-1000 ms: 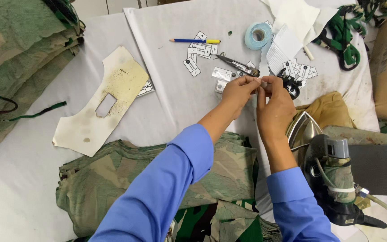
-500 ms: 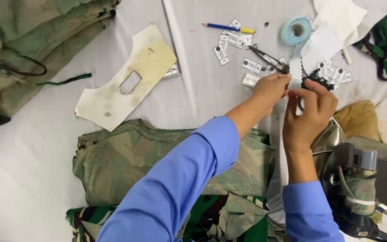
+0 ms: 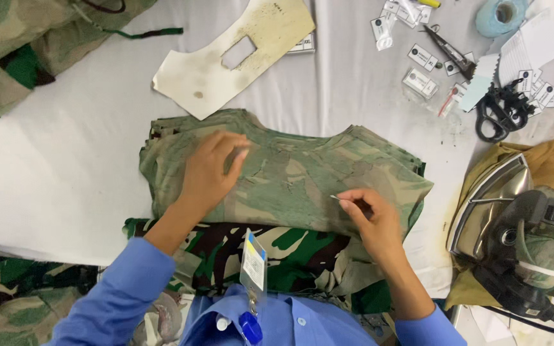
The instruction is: The person irons the collar area of a camouflage-patterned shirt using a template and a steam iron. They repeatedly place a white template over the collar, position a small rectangular label, and press it with the iron. The person also uses a pencil to mark the fabric and handles a stack of shirts on a white work table.
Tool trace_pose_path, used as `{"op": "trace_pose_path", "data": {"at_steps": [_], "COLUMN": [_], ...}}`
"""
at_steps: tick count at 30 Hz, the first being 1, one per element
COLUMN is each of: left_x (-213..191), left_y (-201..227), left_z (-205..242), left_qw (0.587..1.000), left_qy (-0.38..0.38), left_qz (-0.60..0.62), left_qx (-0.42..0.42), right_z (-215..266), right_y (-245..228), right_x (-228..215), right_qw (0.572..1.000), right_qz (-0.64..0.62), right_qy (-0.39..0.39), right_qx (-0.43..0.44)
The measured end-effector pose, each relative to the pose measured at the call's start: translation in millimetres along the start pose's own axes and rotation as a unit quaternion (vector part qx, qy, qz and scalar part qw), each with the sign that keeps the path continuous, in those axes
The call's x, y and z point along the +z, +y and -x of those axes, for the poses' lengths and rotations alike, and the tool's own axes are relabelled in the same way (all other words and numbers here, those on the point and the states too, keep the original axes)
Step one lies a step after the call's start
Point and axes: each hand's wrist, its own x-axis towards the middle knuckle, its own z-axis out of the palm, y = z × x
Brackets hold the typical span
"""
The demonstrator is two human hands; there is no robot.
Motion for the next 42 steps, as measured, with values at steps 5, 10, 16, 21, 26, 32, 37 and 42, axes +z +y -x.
{"op": "trace_pose_path", "data": {"at_steps": [5,10,16,21,26,32,37,42], "left_x": [4.7,15.1,17.9,18.5,17.5,19.8,16.6,7.4], "left_y": [-24.2,-30.0,-30.2,-31.9,-28.0,-27.0,-26.4,-45.3], "left_z": [58.5,65.3,62.9,61.3,60.6,60.7,54.9,31.4], "left_qw": [0.992,0.994,0.99,0.988,0.987,0.984,0.99,0.976], "left_qy": [-0.011,0.005,0.02,0.022,0.014,0.031,0.03,0.059], "left_qz": [-0.116,-0.111,-0.141,-0.154,-0.157,-0.173,-0.136,-0.21], "left_qx": [0.049,-0.015,-0.013,-0.01,-0.02,-0.022,-0.038,-0.001], "right_z": [-14.9,-26.2,-18.0,22.4,-13.2,-178.0,-343.7,-377.2], "right_y": [-32.1,-35.7,-17.5,-25.3,-33.3,-95.0,-69.9,-59.8], "right_x": [32.5,46.4,57.3,48.6,16.6,-53.3,-58.4,-48.1], "right_qw": [0.986,0.937,0.793,0.749,0.87,0.895,0.802,0.533], "right_qz": [0.116,0.271,0.478,0.5,0.356,0.198,0.317,0.67], "right_qy": [-0.093,-0.087,0.135,0.042,-0.095,0.116,0.266,0.33], "right_qx": [-0.079,-0.202,-0.352,-0.433,-0.329,-0.383,-0.43,-0.397]}}
